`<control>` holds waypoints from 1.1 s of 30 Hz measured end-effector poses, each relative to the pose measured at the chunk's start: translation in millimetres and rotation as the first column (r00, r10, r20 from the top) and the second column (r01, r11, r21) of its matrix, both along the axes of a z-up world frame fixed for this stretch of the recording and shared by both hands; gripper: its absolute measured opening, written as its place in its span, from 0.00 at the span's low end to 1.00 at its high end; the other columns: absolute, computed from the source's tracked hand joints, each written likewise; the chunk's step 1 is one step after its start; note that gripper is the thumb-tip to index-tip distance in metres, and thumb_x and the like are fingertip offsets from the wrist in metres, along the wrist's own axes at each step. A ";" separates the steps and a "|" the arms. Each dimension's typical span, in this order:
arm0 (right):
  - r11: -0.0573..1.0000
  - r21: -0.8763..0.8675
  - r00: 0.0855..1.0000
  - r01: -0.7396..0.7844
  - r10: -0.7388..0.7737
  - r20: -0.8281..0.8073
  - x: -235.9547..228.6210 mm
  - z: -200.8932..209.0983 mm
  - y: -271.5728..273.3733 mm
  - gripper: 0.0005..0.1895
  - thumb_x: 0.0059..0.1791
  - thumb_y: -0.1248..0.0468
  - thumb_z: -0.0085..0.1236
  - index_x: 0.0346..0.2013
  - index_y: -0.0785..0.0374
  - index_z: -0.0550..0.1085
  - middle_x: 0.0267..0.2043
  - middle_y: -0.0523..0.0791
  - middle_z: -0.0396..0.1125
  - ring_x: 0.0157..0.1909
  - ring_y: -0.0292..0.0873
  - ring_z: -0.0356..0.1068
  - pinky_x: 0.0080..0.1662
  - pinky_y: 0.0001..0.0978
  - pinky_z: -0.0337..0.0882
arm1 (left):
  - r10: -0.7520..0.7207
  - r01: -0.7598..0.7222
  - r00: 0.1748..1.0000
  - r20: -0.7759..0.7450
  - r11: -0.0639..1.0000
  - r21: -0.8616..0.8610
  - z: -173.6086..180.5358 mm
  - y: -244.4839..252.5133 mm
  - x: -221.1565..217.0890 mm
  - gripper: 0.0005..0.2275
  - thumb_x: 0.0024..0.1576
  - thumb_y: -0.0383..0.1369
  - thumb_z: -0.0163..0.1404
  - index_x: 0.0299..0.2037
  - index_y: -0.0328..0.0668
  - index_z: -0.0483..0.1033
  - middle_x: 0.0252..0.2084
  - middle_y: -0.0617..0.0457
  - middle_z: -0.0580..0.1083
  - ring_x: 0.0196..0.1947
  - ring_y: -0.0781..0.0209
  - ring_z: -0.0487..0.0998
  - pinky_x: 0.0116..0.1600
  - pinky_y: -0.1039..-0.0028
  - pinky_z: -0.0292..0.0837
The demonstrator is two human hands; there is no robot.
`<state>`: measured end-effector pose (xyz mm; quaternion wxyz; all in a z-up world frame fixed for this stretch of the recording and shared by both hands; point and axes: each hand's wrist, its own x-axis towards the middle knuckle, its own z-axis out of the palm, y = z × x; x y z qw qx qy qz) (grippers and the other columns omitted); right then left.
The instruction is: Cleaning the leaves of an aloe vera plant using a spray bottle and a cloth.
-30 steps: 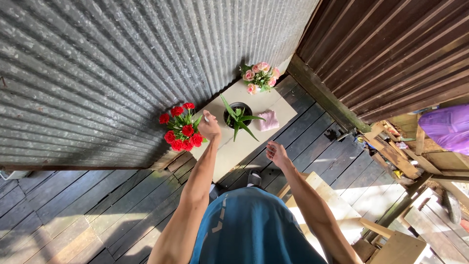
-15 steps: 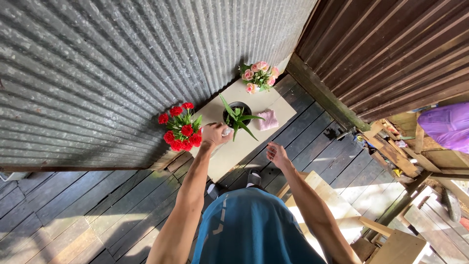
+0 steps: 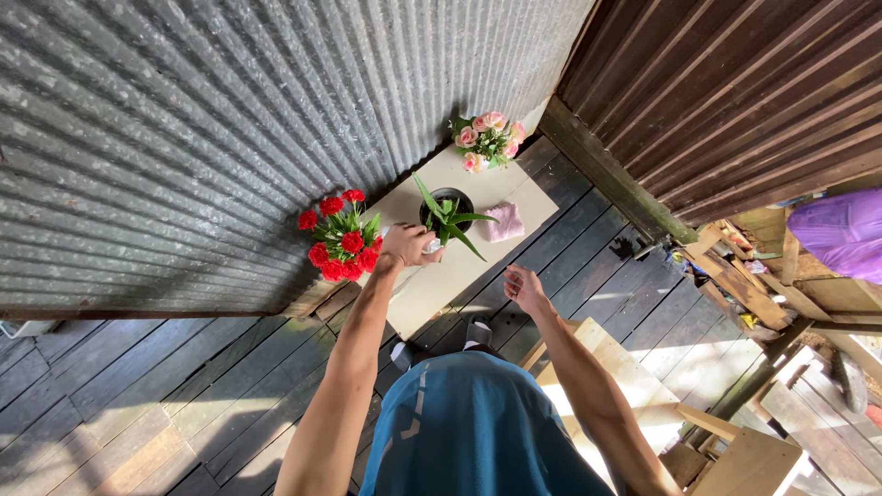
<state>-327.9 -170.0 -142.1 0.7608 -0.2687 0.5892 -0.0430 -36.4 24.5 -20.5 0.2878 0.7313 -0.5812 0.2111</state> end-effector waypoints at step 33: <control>0.992 -0.050 0.993 -0.115 0.115 0.003 29.1 5.2 14.1 0.16 0.44 0.56 0.68 0.42 0.60 0.78 0.33 0.46 0.74 0.27 0.44 0.74 0.33 0.38 0.77 | 0.497 -0.501 0.723 -0.480 0.856 0.131 6.1 -6.8 15.3 0.21 0.59 0.48 0.47 0.14 0.54 0.71 0.11 0.54 0.69 0.17 0.49 0.78 0.23 0.67 0.70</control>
